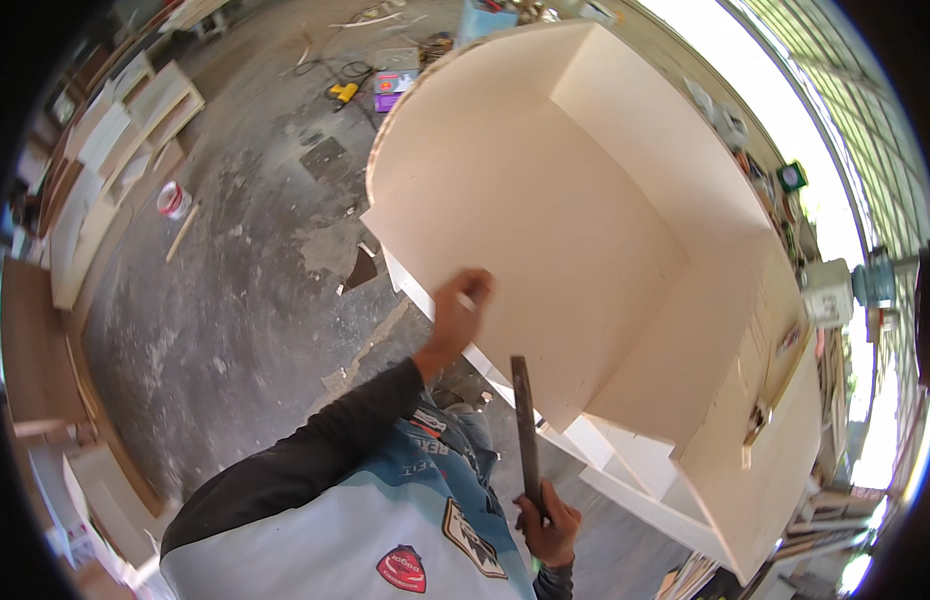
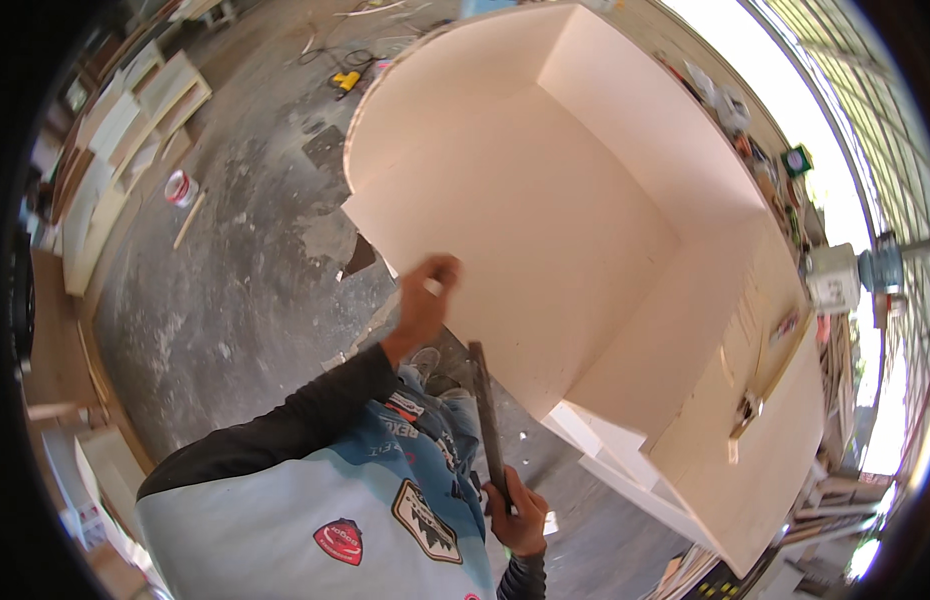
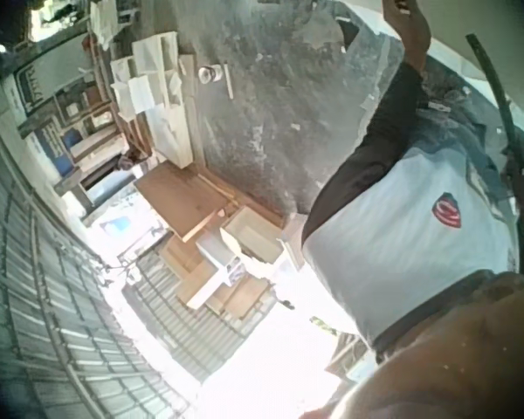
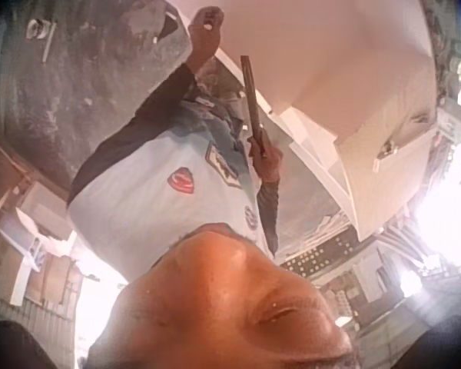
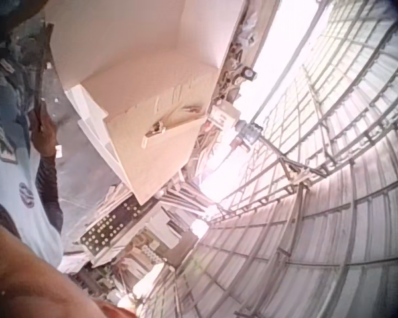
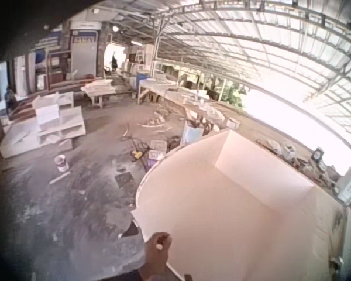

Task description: The person files the edges of a wooden cabinet structure using a hand file, moving the file along the vertical and horizontal corner joints of the assembly.

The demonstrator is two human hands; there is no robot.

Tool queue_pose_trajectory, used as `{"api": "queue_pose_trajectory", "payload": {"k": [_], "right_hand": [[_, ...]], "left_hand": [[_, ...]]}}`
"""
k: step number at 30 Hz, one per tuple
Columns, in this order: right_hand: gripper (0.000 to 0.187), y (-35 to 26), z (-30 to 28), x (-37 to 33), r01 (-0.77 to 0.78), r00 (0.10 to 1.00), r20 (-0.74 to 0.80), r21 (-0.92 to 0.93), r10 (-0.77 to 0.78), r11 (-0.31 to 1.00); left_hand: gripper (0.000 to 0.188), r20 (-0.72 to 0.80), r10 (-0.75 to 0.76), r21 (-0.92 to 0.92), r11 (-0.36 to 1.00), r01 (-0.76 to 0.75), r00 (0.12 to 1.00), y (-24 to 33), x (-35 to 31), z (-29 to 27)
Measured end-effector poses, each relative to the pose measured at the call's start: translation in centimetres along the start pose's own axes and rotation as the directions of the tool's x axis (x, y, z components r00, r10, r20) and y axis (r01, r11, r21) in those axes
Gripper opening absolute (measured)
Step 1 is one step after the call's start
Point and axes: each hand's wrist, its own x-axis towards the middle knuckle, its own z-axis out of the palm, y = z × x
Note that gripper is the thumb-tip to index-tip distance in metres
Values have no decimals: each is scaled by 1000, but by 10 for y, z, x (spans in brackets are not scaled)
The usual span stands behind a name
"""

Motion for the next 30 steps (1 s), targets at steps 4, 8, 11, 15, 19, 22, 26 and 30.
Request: {"api": "queue_pose_trajectory", "payload": {"k": [4,8,11,15,19,22,26,30], "right_hand": [[41,4,7,83,290,951,156,-148,-267,945],[42,-10,37,160,524,830,293,-116,-475,844],[43,-21,45,202,550,805,377,-181,-459,816],[45,-37,70,253,693,704,390,-196,-594,693],[41,-61,85,294,607,758,510,-322,-408,727],[38,-70,100,319,598,757,552,-370,-350,711],[36,-83,112,339,586,751,617,-457,-236,669],[36,-93,102,341,541,762,633,-503,-139,674]], "left_hand": [[30,-575,220,384,923,22,788,-45,68,-73],[35,-664,-226,-112,972,204,713,-121,130,-142],[37,-228,-437,-426,848,315,870,-95,132,-137],[33,-239,-423,-482,833,271,874,-100,126,-140],[25,-137,-474,-653,703,281,870,-81,115,-133],[23,-77,-547,-661,654,368,833,-77,114,-136],[29,-22,-639,-712,551,436,769,-73,106,-125],[29,-97,-678,-777,509,370,729,-72,104,-103]]}}
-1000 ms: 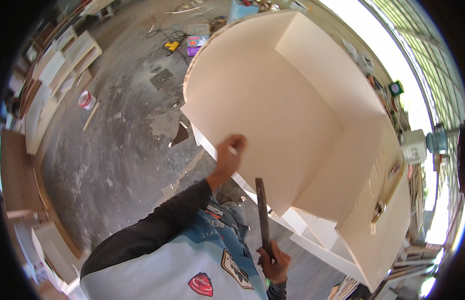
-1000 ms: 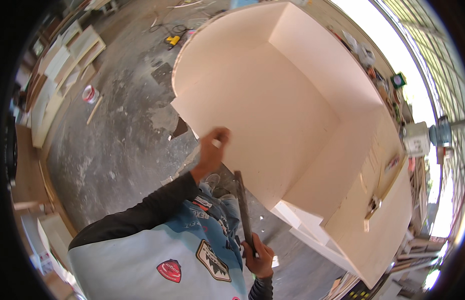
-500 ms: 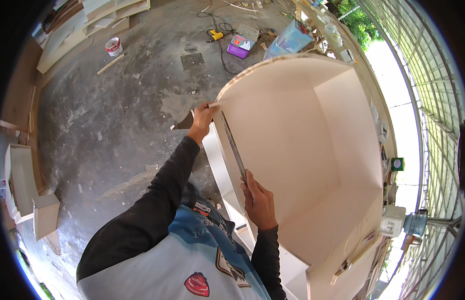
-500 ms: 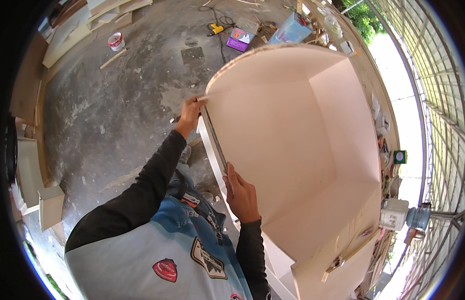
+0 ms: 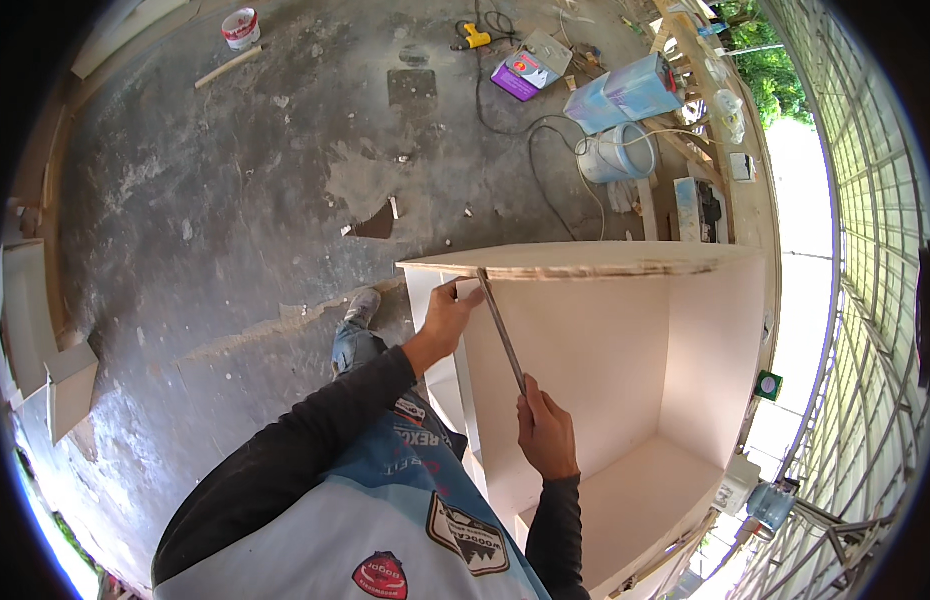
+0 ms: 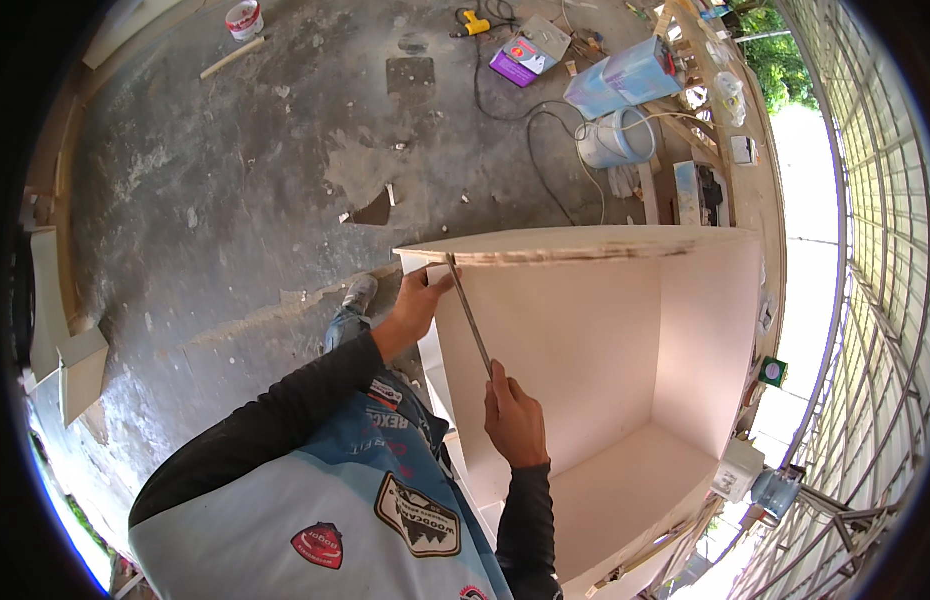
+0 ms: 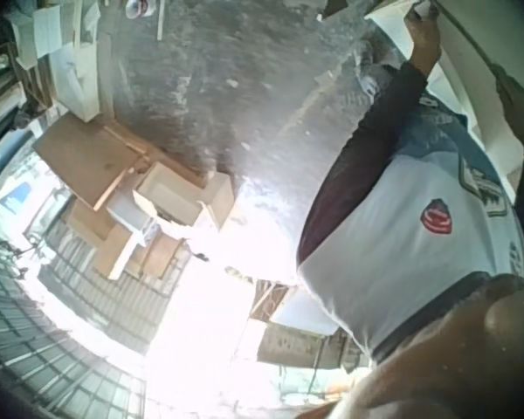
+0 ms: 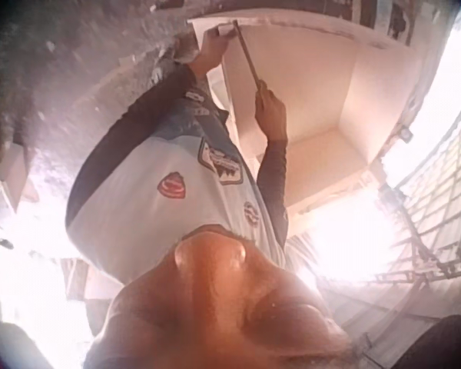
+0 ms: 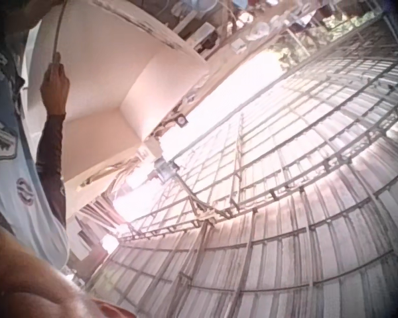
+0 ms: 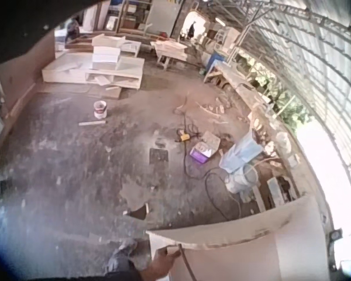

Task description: The person files the edges of a wooden cabinet structure using a hand file, moving the file along the vertical and horizontal corner joints of the assembly.

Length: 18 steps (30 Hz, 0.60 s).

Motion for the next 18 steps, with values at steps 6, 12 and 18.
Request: {"api": "queue_pose_trajectory", "payload": {"k": [6,12,18], "right_hand": [[38,-9,-28,-29,-50,997,61,14,49,999],[38,-18,-45,-33,-61,995,74,-7,62,998],[40,-8,-57,-24,-23,985,167,-59,33,998]], "left_hand": [[17,-213,106,235,970,-55,971,7,-5,22],[19,-158,151,276,956,-103,976,14,-12,23],[19,-149,78,181,982,-51,986,16,-8,22]]}}
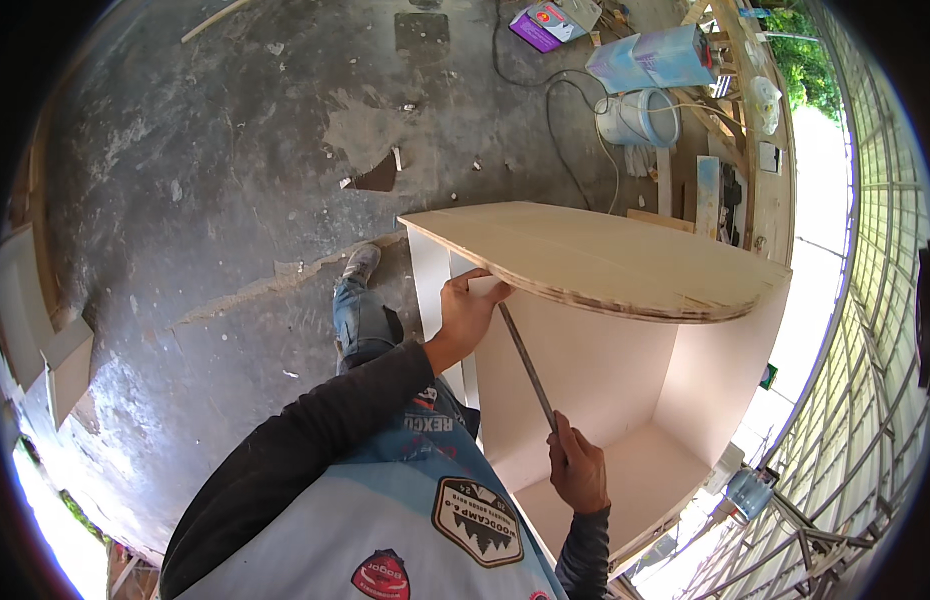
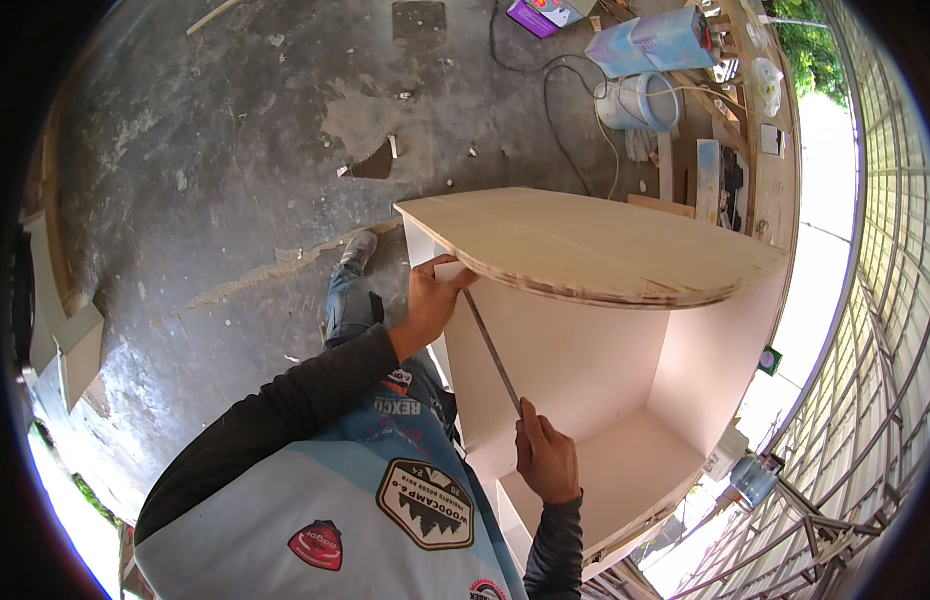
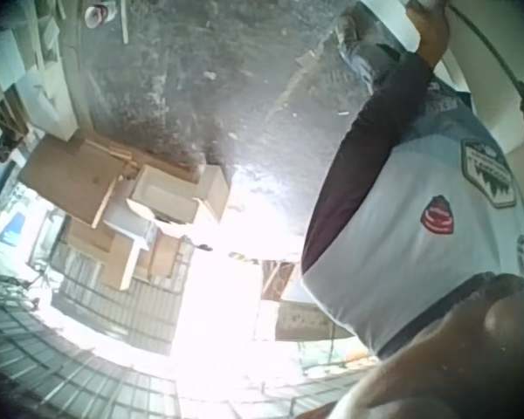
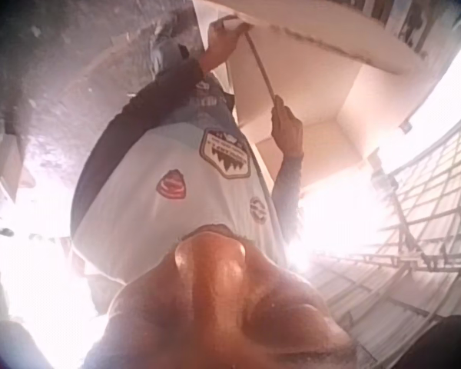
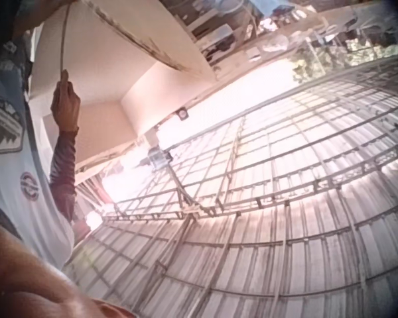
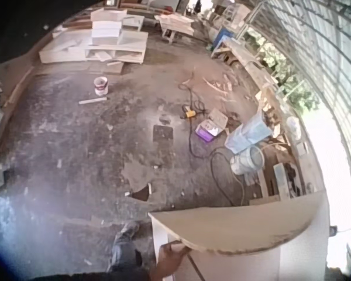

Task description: The person files the edges of a wooden cabinet structure using a hand file, moving the file along the vertical and horizontal corner joints of the assembly.

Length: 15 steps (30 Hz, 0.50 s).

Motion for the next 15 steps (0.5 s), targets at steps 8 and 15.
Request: {"api": "queue_pose_trajectory", "payload": {"k": [8,15], "right_hand": [[46,20,-2,3,10,1000,8,61,-11,998],[65,24,15,14,105,994,31,22,-105,994]], "left_hand": [[27,71,-89,-116,989,96,994,-6,-15,-5],[33,120,-121,-515,841,166,985,-3,-19,-2]]}}
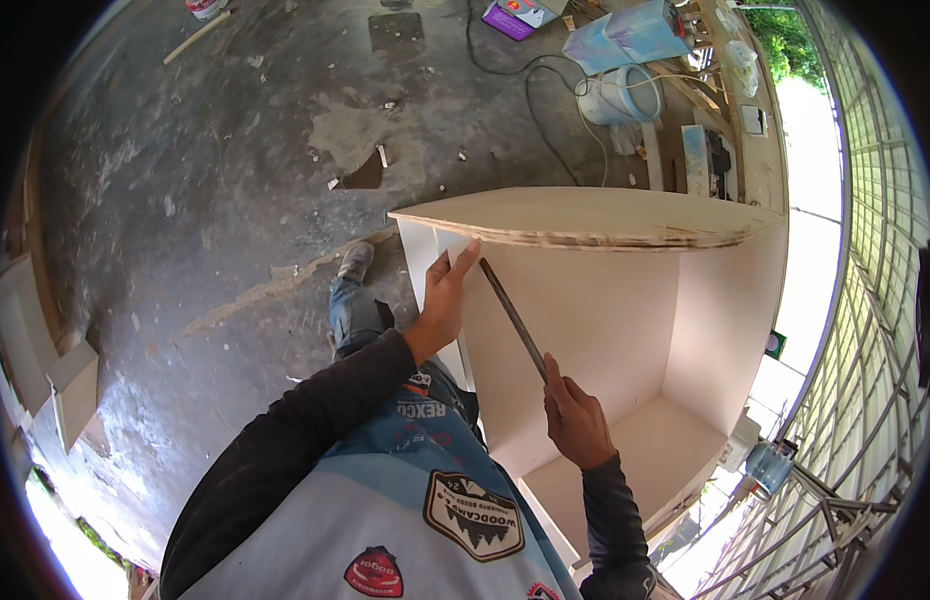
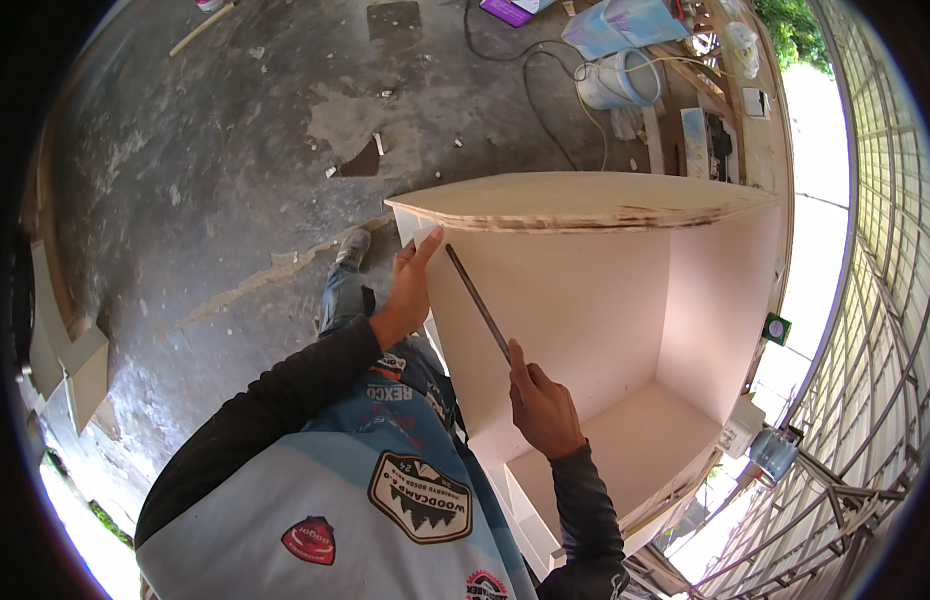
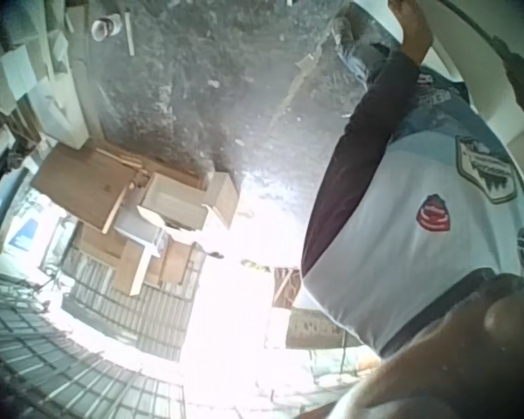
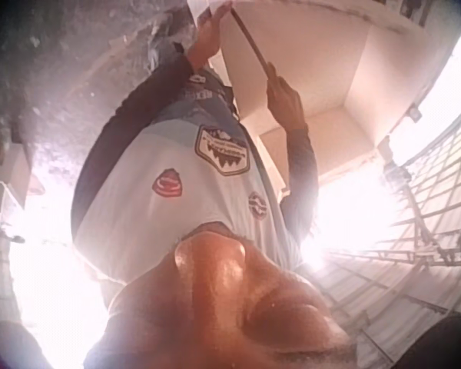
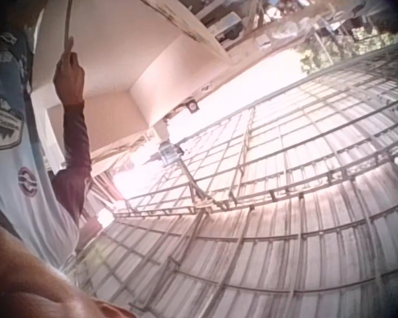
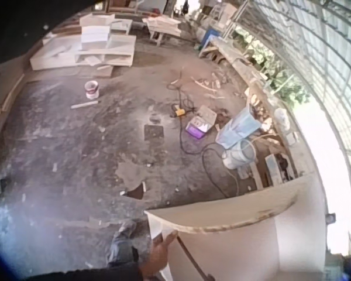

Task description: The person files the edges of a wooden cabinet structure using a hand file, moving the file along the vertical and horizontal corner joints of the assembly.

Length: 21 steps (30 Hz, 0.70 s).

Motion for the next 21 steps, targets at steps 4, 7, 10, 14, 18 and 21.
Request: {"api": "queue_pose_trajectory", "payload": {"k": [4,7,10,14,18,21], "right_hand": [[66,0,9,12,23,999,-29,-43,-24,999],[67,2,10,18,47,998,-28,-77,-49,996],[66,6,9,21,41,999,-9,-100,-43,994],[67,0,9,25,52,999,18,-156,-50,986],[68,10,16,26,79,997,19,-163,-77,983],[69,10,27,27,83,997,27,-231,-79,969]], "left_hand": [[34,50,22,133,991,-28,999,6,1,-3],[35,127,26,262,963,-59,992,7,1,-4],[36,96,32,299,953,-60,995,11,-3,9],[36,57,42,234,971,-54,997,12,-3,7],[40,53,20,249,968,-32,998,13,1,9],[37,25,-5,248,969,-2,1000,13,2,9]]}}
